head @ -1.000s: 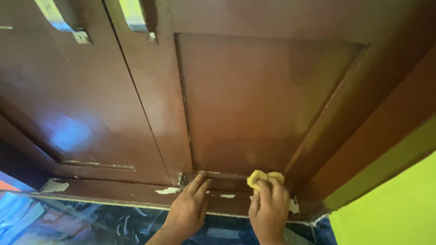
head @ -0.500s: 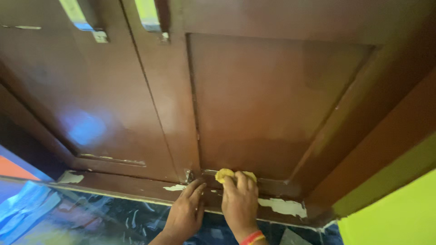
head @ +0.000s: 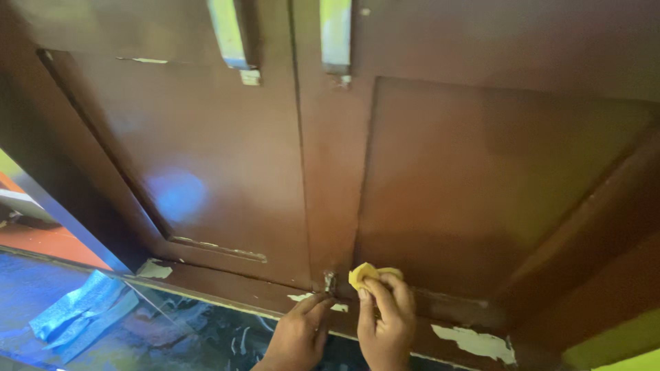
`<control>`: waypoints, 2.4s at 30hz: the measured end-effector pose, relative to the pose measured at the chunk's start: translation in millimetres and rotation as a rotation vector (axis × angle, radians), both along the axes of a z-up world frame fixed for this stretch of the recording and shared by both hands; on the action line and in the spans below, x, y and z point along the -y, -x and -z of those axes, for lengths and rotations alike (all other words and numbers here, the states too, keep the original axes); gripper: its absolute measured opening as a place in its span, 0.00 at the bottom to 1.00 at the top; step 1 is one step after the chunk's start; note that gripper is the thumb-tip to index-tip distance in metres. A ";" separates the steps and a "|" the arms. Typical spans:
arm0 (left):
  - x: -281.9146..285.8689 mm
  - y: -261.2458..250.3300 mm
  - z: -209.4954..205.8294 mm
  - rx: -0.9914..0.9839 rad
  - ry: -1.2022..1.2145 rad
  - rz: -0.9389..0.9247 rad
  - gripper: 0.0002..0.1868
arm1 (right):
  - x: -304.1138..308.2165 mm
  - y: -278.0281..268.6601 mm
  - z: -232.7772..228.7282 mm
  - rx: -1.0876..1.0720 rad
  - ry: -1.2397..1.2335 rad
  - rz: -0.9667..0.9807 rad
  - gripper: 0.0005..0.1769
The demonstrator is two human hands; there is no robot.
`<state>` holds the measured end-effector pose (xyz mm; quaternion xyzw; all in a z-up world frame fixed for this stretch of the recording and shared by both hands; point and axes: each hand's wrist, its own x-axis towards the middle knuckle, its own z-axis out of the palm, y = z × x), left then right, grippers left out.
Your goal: The person wipes a brown double door with frosted glass panels using a yellow sponge. They clean the upper frame, side edges, lower panels, and the area around the metal handles, moving systematically across the door surface.
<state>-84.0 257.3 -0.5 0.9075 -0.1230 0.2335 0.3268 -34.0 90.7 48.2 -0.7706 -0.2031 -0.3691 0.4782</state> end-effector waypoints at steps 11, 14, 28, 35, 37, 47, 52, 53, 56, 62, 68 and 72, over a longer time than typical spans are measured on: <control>-62.2 -14.0 -8.9 -0.272 0.128 0.041 0.09 | -59.2 -2.9 47.9 -0.130 0.301 0.175 0.09; -77.7 -12.7 -11.6 -0.404 0.129 0.097 0.13 | -48.5 -2.5 82.8 -0.372 -0.145 0.236 0.10; -119.2 -55.4 8.7 -0.400 -0.048 0.490 0.32 | -102.5 -2.2 104.0 -0.454 -0.079 0.412 0.09; -141.2 -60.3 15.2 -0.298 0.049 0.651 0.32 | -119.4 3.9 107.8 -0.287 -0.307 0.417 0.05; -142.6 -59.4 15.5 -0.335 0.059 0.661 0.32 | -120.3 0.1 112.8 -0.393 -0.343 0.413 0.05; -143.1 -64.3 13.1 -0.443 0.133 0.646 0.35 | -117.0 -4.6 102.0 -0.431 -0.289 0.417 0.08; -142.7 -67.4 8.6 -0.414 0.108 0.651 0.38 | -112.5 -10.5 95.3 -0.444 -0.419 0.357 0.05; -142.2 -66.8 9.8 -0.432 0.099 0.643 0.37 | -113.4 -6.0 95.5 -0.433 -0.473 0.321 0.05; -141.6 -64.8 15.5 -0.320 0.076 0.670 0.37 | -118.2 -3.4 98.2 -0.583 -0.255 0.491 0.06; -145.8 -65.8 21.3 -0.280 0.082 0.693 0.37 | -118.3 -0.5 91.8 -0.283 -0.489 0.261 0.05; -147.1 -65.5 17.8 -0.259 0.104 0.684 0.36 | -114.3 -6.2 97.0 -0.472 -0.343 0.374 0.05; -148.5 -62.1 13.4 -0.456 0.060 0.627 0.37 | -115.0 -5.5 101.7 -0.395 -0.365 0.345 0.06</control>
